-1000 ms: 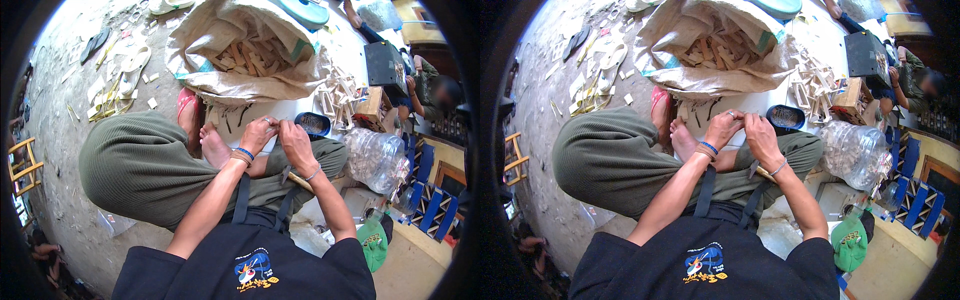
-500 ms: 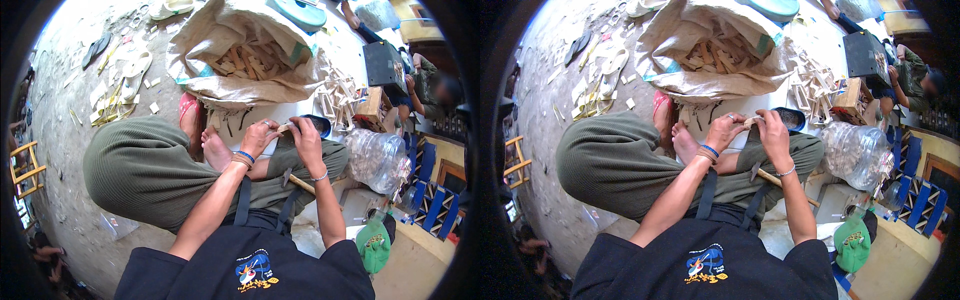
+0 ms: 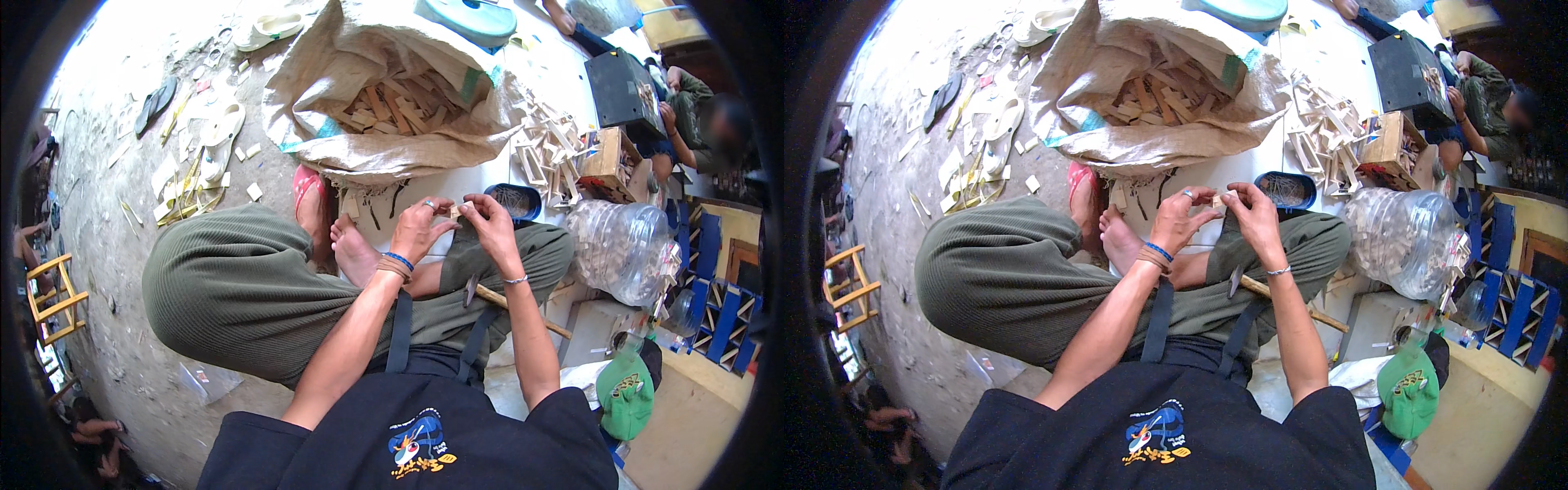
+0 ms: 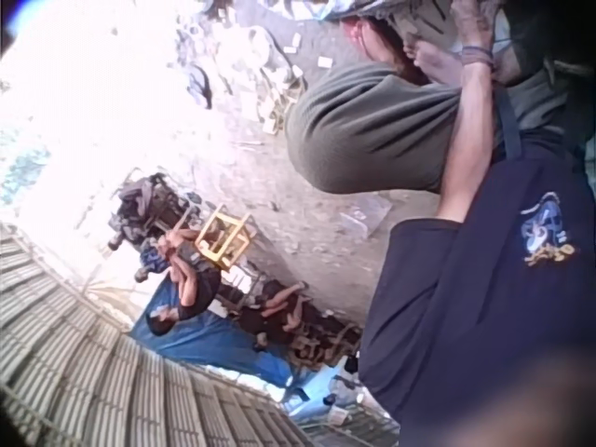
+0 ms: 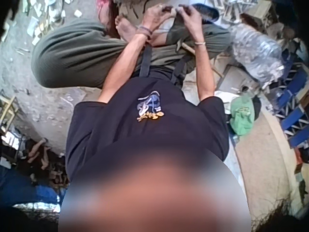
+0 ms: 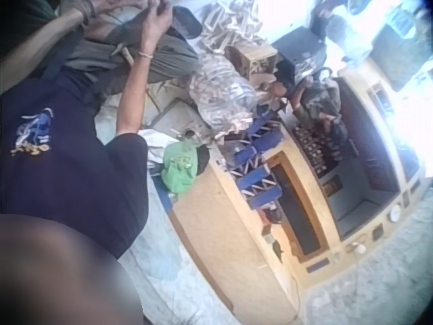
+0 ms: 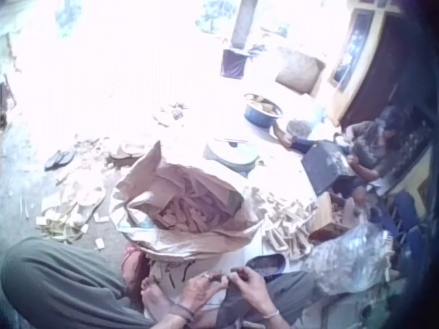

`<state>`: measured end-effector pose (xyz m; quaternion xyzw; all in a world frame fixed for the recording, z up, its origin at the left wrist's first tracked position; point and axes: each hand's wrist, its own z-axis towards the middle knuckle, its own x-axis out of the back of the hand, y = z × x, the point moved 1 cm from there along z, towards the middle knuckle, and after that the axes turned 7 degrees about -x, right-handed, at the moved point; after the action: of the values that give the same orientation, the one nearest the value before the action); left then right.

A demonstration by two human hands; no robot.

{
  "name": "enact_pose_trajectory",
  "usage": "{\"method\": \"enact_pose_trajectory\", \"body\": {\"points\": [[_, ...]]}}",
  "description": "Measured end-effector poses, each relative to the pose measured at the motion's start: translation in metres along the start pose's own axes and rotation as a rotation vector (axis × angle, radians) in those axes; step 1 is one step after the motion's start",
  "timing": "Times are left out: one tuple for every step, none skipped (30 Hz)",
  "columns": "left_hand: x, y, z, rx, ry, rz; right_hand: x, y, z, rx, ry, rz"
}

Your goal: The person sits on the floor and assembles small wooden pieces by inserting nails and tapping them with a hammer. They repeatedly pick up wood pieces from a sack, insert nails, and hammer them into place.

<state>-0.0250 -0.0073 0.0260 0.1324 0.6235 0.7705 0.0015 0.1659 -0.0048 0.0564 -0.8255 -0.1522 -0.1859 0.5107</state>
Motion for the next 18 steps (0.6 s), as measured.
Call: {"method": "enact_pose_trajectory", "body": {"points": [[-0.0002, 0.0012, -0.0001, 0.006, 0.004, -0.018, -0.0003, 0.0000, 0.0000, 0.000, -0.002, 0.012], [0.0002, 0.0028, -0.0005, -0.010, 0.017, -0.021, -0.0005, -0.0001, 0.0000, 0.001, -0.001, 0.017], [0.0006, 0.0045, -0.0011, -0.014, 0.020, -0.023, -0.0008, -0.0003, 0.0002, 0.001, 0.000, 0.014], [0.0007, 0.0061, -0.0012, -0.008, 0.018, -0.024, -0.0009, -0.0004, 0.0003, -0.007, -0.011, 0.019], [0.0009, 0.0078, -0.0010, -0.024, 0.035, -0.021, -0.0010, -0.0005, 0.0005, -0.017, -0.022, 0.015], [0.0010, 0.0092, -0.0009, -0.029, 0.047, -0.015, -0.0010, -0.0006, 0.0004, -0.015, -0.024, 0.007], [0.0011, 0.0102, -0.0005, -0.034, 0.058, -0.011, -0.0012, -0.0007, 0.0004, -0.018, -0.025, 0.023], [0.0011, 0.0109, -0.0001, -0.035, 0.062, -0.001, -0.0013, -0.0008, 0.0003, -0.008, -0.016, 0.034], [0.0010, 0.0111, 0.0002, -0.036, 0.066, 0.008, -0.0012, -0.0009, 0.0001, 0.002, -0.007, 0.045], [0.0009, 0.0110, 0.0009, -0.045, 0.076, 0.015, -0.0010, -0.0009, 0.0001, 0.010, -0.008, 0.034], [0.0005, 0.0105, 0.0017, -0.045, 0.083, -0.004, -0.0007, -0.0008, -0.0001, 0.016, -0.008, 0.024], [-0.0001, 0.0100, 0.0020, -0.051, 0.094, -0.024, -0.0007, -0.0006, -0.0004, 0.024, -0.005, 0.010], [-0.0007, 0.0094, 0.0023, -0.057, 0.105, -0.045, -0.0010, -0.0005, -0.0003, 0.021, -0.001, 0.009], [-0.0012, 0.0084, 0.0024, -0.032, 0.100, -0.062, -0.0014, -0.0005, 0.0000, 0.023, 0.005, 0.004], [-0.0016, 0.0078, 0.0016, -0.007, 0.094, -0.080, -0.0018, -0.0007, 0.0003, 0.025, 0.011, -0.001], [-0.0022, 0.0072, 0.0007, 0.028, 0.088, -0.095, -0.0022, -0.0009, 0.0003, 0.016, 0.009, -0.007], [-0.0030, 0.0070, 0.0004, 0.026, 0.093, -0.102, -0.0024, -0.0014, 0.0003, 0.008, 0.006, -0.012], [-0.0037, 0.0066, 0.0000, 0.032, 0.096, -0.106, -0.0024, -0.0023, 0.0003, 0.012, 0.006, -0.021]]}}
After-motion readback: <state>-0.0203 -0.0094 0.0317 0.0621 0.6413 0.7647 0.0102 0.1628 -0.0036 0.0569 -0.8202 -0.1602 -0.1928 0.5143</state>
